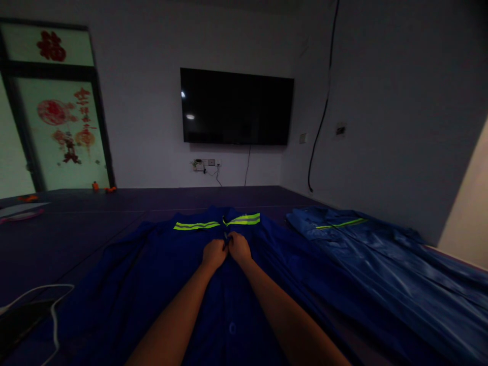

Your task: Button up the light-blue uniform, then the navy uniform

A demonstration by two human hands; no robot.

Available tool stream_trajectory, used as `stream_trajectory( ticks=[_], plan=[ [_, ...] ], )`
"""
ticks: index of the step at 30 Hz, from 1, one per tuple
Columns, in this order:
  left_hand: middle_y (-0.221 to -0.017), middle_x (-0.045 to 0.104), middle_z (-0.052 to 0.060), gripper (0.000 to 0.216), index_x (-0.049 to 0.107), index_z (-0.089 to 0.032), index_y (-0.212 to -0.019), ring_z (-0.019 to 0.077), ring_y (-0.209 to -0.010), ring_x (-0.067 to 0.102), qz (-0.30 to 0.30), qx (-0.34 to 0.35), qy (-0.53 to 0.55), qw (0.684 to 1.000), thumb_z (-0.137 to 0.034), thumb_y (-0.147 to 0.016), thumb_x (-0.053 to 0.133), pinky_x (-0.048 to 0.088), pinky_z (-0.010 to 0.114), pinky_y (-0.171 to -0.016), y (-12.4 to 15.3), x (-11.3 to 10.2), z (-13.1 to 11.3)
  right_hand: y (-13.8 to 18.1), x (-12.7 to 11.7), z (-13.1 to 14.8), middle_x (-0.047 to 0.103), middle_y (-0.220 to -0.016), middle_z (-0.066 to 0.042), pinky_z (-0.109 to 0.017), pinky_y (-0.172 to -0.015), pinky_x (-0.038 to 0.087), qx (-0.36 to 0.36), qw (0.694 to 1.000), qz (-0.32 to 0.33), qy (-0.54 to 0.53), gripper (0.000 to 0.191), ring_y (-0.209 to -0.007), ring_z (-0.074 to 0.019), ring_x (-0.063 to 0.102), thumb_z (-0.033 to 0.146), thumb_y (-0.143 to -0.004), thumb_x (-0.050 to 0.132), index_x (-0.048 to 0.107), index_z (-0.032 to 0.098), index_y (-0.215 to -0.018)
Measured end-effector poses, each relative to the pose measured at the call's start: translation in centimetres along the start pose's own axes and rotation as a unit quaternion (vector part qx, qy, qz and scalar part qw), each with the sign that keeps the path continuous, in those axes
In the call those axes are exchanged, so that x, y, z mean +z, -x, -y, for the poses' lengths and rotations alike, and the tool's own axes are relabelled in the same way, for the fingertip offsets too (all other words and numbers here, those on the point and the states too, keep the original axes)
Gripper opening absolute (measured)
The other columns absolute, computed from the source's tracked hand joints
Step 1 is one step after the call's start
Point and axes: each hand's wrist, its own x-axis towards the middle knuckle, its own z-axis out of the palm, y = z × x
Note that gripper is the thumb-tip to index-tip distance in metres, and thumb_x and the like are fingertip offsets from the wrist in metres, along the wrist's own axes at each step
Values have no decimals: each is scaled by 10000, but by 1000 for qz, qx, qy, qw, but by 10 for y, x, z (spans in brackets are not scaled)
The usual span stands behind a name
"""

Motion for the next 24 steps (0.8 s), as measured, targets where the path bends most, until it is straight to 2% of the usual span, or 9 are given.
stream_trajectory(
  ticks=[7,14,19,22,24],
  plan=[
    [-858,663,93,335,641,-169,-847,191,-857,608,4,2,4,1000,-355,-851,361,406,257,-693,0,0,0,0,1,-2,644,-943,-87,-230,-727,393,19,999,-15,-27,431,-863,-174,599,112,-788,417,436,146,-1217],
    [-852,665,108,415,659,-171,-839,183,-857,607,-5,-15,3,1000,-414,-863,323,396,246,-681,0,3,0,-2,2,-6,660,-899,-66,-205,-721,405,12,997,-26,-70,402,-845,-150,607,92,-781,413,490,155,-1170],
    [-715,653,82,513,661,-164,-723,156,-723,604,-17,-25,51,998,-460,-873,270,338,227,-569,2,3,3,4,2,-7,665,-848,-56,-208,-721,428,25,994,-40,-96,403,-813,-146,613,68,-770,395,503,144,-1150],
    [-643,630,61,482,648,-157,-661,136,-634,576,-24,-25,74,997,-451,-860,322,289,225,-525,8,6,4,13,6,-7,660,-907,-68,-219,-747,437,40,993,-37,-107,444,-855,-151,613,53,-759,395,474,139,-1187],
    [-623,619,44,422,639,-154,-644,123,-602,556,-22,-19,94,995,-425,-841,383,269,222,-513,13,8,4,21,7,-8,649,-971,-69,-217,-767,443,16,991,-13,-130,496,-872,-141,614,33,-740,404,442,138,-1223]
  ],
)
